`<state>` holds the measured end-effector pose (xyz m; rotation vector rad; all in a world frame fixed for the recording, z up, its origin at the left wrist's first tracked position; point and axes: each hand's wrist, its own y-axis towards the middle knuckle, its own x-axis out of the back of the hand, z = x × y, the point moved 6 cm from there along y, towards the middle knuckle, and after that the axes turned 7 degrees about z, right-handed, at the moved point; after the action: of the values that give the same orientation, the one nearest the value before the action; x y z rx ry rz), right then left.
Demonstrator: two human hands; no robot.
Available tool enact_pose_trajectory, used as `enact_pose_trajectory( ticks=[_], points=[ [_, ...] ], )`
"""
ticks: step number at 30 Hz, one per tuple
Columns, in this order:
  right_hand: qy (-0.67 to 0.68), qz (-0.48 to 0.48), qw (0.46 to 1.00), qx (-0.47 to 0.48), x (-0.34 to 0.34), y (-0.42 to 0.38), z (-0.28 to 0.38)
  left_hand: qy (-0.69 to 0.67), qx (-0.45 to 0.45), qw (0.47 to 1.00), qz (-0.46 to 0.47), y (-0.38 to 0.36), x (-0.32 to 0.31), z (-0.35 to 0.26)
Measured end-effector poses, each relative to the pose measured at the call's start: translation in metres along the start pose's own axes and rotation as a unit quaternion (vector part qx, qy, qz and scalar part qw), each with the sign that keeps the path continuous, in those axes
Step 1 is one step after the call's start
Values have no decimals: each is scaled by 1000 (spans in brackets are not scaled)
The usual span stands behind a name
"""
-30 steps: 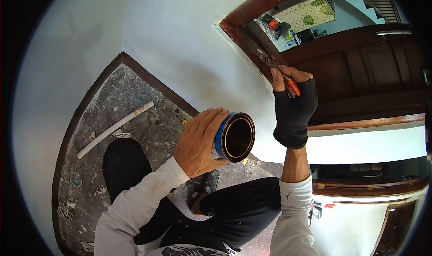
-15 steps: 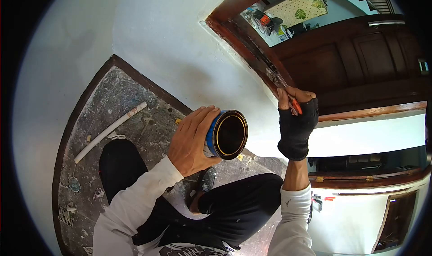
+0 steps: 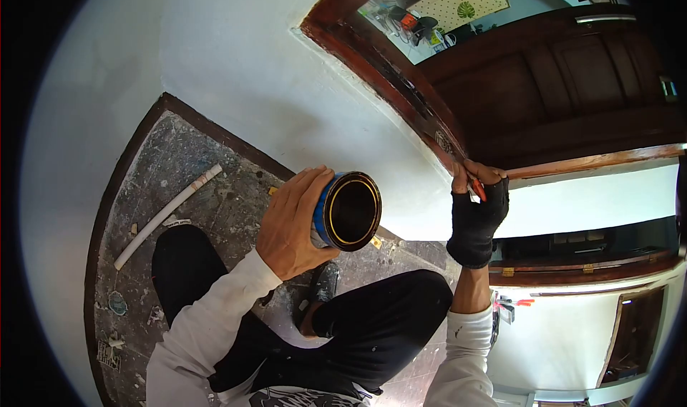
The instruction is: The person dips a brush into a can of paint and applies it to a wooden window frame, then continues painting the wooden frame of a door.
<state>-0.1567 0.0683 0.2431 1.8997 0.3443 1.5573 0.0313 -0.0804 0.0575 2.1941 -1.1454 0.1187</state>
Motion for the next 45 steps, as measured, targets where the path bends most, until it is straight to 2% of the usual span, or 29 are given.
enact_pose_trajectory(
  ticks=[20, 34, 41, 45],
  points=[
    [-55, -1, 996, -71, 40, -63, -48, 5, 11, 999, 34, 3, -15, 2],
    [-81, 13, 992, -100, 65, -82, -55, 1, -1, 999, 37, 3, -23, 1],
    [-88, 91, 990, -67, 81, -69, -45, 0, 14, 999, 50, 4, -26, 2],
    [-119, 172, 977, -38, 71, -58, -57, 2, 9, 999, 52, 5, -28, 2]
  ],
)
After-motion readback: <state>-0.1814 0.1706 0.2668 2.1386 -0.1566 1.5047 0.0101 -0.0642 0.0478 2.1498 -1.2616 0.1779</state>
